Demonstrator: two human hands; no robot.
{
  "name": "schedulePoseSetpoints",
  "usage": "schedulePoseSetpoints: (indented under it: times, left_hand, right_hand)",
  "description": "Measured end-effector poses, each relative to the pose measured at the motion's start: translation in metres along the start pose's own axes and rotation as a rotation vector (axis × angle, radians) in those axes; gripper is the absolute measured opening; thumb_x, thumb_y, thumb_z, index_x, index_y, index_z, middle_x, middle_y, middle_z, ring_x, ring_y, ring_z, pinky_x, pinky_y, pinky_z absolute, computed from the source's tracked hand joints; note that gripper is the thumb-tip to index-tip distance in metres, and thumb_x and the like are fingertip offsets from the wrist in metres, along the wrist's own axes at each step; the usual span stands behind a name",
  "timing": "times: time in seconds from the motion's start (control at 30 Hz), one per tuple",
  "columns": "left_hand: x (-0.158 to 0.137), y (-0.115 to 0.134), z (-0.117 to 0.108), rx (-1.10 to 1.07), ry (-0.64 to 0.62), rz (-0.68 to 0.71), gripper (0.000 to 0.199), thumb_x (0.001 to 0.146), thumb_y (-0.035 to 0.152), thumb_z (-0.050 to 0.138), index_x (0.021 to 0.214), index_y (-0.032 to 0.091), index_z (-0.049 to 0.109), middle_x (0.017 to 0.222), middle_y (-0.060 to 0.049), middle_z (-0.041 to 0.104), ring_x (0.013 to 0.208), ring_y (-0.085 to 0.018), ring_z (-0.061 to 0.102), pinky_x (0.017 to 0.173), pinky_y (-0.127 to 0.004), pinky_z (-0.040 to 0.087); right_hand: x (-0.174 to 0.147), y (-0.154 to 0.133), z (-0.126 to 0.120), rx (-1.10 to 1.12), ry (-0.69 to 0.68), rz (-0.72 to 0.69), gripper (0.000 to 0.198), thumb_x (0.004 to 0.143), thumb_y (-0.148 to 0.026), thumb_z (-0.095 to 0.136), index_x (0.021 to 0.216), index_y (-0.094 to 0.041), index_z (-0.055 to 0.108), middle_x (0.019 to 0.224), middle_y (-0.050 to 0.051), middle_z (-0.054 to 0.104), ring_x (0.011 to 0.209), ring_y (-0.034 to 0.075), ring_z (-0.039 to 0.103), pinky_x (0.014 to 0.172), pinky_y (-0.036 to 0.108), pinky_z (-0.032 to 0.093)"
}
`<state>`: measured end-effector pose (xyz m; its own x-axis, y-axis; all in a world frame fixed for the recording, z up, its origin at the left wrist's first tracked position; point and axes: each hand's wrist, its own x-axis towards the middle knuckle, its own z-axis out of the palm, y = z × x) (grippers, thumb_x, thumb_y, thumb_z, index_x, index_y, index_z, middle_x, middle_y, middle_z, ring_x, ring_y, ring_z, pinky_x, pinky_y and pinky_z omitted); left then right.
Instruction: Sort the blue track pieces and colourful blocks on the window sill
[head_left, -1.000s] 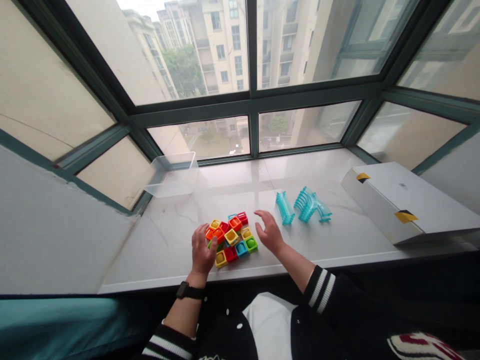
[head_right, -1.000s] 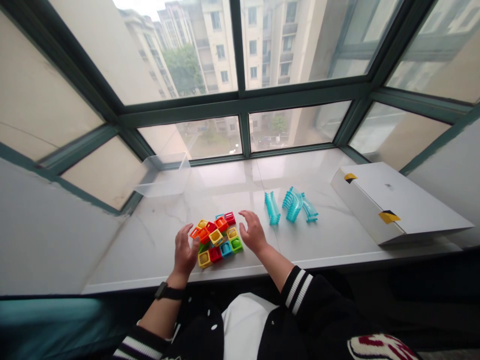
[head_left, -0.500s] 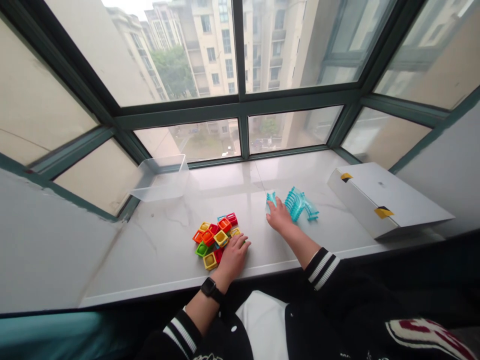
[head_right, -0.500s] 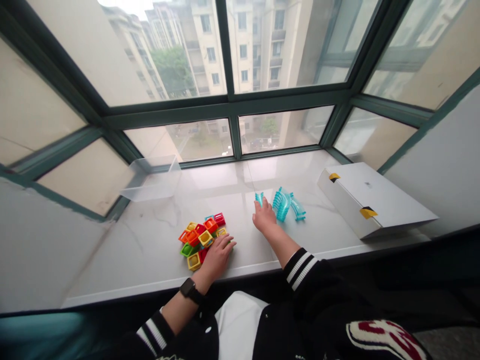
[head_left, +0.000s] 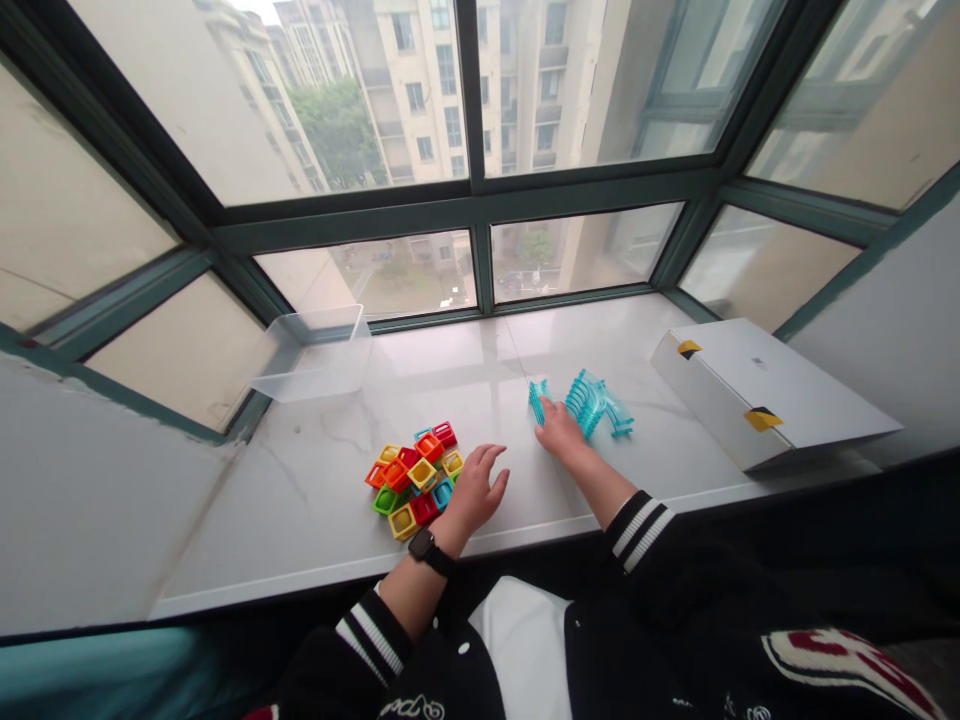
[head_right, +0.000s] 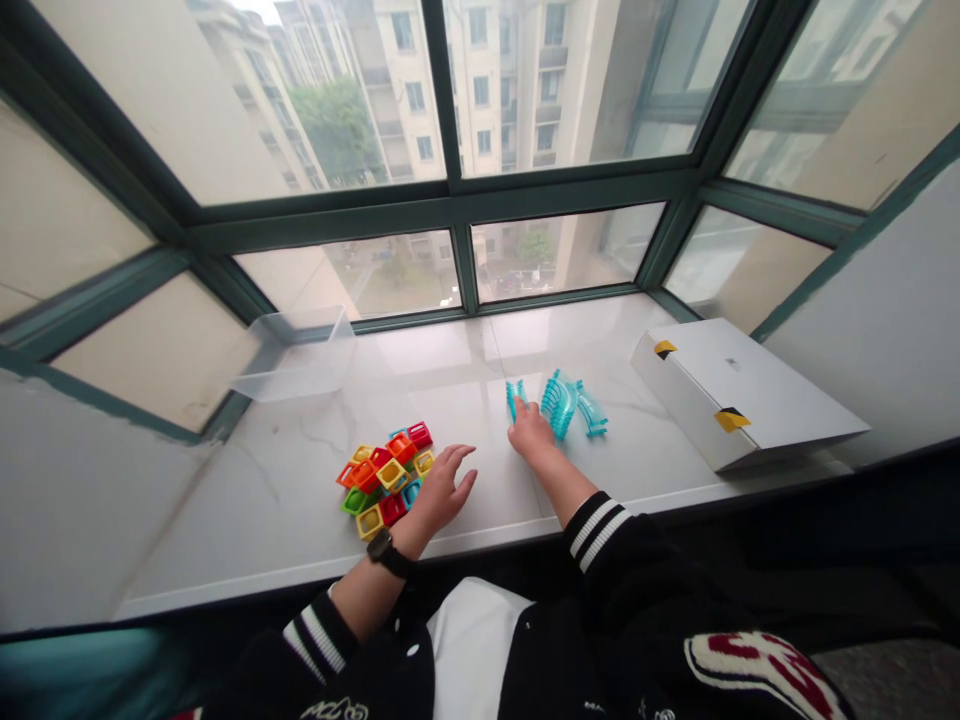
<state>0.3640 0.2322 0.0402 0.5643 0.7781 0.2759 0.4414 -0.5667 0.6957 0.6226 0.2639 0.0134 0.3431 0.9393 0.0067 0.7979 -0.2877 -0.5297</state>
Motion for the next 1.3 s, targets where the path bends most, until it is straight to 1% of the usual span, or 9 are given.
schedulePoseSetpoints:
  times: [0.1, 0.27, 0.37, 0.5, 0.67, 0.9, 1.07, 1.17, 1.3]
  left_hand:
    - [0.024, -0.007, 0.026, -0.211, -0.008, -0.177, 0.048, 0.101, 0.036, 0.057, 0.146, 0.022, 0.053, 0.145, -0.017, 0.058, 0.134, -0.03, 0.06, 0.11, -0.05, 0.053]
    - [0.027, -0.028, 0.057, -0.305, 0.007, -0.396, 0.059, 0.1, 0.039, 0.059, 0.154, 0.02, 0.046, 0.155, -0.022, 0.051, 0.137, -0.034, 0.059, 0.107, -0.051, 0.055]
    - [0.005, -0.035, 0.059, -0.241, 0.036, -0.355, 0.057, 0.101, 0.044, 0.055, 0.153, 0.021, 0.048, 0.155, -0.019, 0.052, 0.146, -0.033, 0.051, 0.119, -0.055, 0.044]
    - [-0.03, -0.033, 0.056, -0.145, 0.041, -0.326, 0.061, 0.101, 0.049, 0.055, 0.155, 0.023, 0.045, 0.163, -0.018, 0.042, 0.155, -0.033, 0.038, 0.127, -0.058, 0.033]
    - [-0.048, -0.022, 0.062, -0.024, -0.019, -0.279, 0.079, 0.093, 0.038, 0.064, 0.163, 0.02, 0.032, 0.17, -0.022, 0.029, 0.159, -0.04, 0.03, 0.126, -0.063, 0.032]
    - [-0.044, -0.018, 0.066, 0.109, -0.062, -0.134, 0.086, 0.086, 0.024, 0.064, 0.164, 0.017, 0.029, 0.171, -0.024, 0.029, 0.158, -0.044, 0.029, 0.125, -0.068, 0.03]
    - [-0.044, -0.019, 0.061, 0.148, -0.092, -0.134, 0.088, 0.084, 0.023, 0.066, 0.164, 0.018, 0.031, 0.168, -0.024, 0.034, 0.156, -0.044, 0.033, 0.124, -0.067, 0.033]
    - [-0.044, -0.012, 0.056, 0.165, -0.077, -0.121, 0.081, 0.088, 0.025, 0.064, 0.163, 0.021, 0.034, 0.168, -0.022, 0.034, 0.156, -0.043, 0.033, 0.123, -0.066, 0.035]
    - [-0.036, 0.008, 0.046, 0.132, -0.042, -0.048, 0.067, 0.095, 0.029, 0.061, 0.159, 0.025, 0.04, 0.167, -0.017, 0.036, 0.157, -0.038, 0.033, 0.125, -0.064, 0.035]
  right_hand:
    - [-0.012, -0.01, -0.008, -0.047, -0.065, 0.032, 0.075, 0.09, -0.018, 0.062, 0.162, -0.022, 0.041, 0.145, 0.023, 0.054, 0.111, 0.037, 0.068, 0.099, 0.048, 0.052]
    - [-0.052, -0.032, 0.004, 0.084, -0.104, -0.131, 0.077, 0.084, -0.019, 0.069, 0.157, -0.028, 0.048, 0.141, 0.014, 0.061, 0.112, 0.03, 0.068, 0.098, 0.041, 0.055]
    - [-0.075, -0.036, 0.022, 0.287, -0.14, -0.226, 0.072, 0.083, -0.02, 0.069, 0.153, -0.029, 0.053, 0.14, 0.01, 0.065, 0.123, 0.028, 0.065, 0.106, 0.041, 0.054]
    - [-0.091, -0.025, 0.037, 0.448, -0.162, -0.116, 0.072, 0.08, -0.02, 0.07, 0.15, -0.028, 0.056, 0.137, 0.009, 0.068, 0.123, 0.028, 0.068, 0.105, 0.044, 0.056]
    - [-0.097, -0.003, 0.033, 0.346, -0.057, -0.047, 0.068, 0.087, -0.029, 0.066, 0.154, -0.025, 0.052, 0.135, 0.012, 0.066, 0.122, 0.028, 0.067, 0.108, 0.045, 0.054]
    - [-0.109, 0.01, 0.022, 0.193, -0.079, -0.09, 0.06, 0.09, -0.028, 0.066, 0.149, -0.023, 0.057, 0.136, 0.016, 0.063, 0.126, 0.031, 0.063, 0.114, 0.047, 0.05]
    - [-0.113, 0.004, -0.015, 0.232, 0.012, -0.167, 0.044, 0.09, -0.027, 0.066, 0.134, -0.02, 0.069, 0.137, 0.017, 0.062, 0.131, 0.033, 0.06, 0.117, 0.05, 0.048]
    - [-0.097, 0.004, -0.06, 0.286, 0.276, -0.292, 0.034, 0.095, -0.028, 0.059, 0.125, -0.022, 0.073, 0.133, 0.015, 0.065, 0.129, 0.032, 0.061, 0.118, 0.05, 0.046]
    - [-0.048, 0.026, -0.111, 0.38, 0.465, -0.128, 0.047, 0.094, -0.04, 0.06, 0.136, -0.02, 0.064, 0.134, 0.016, 0.064, 0.13, 0.032, 0.059, 0.114, 0.052, 0.049]
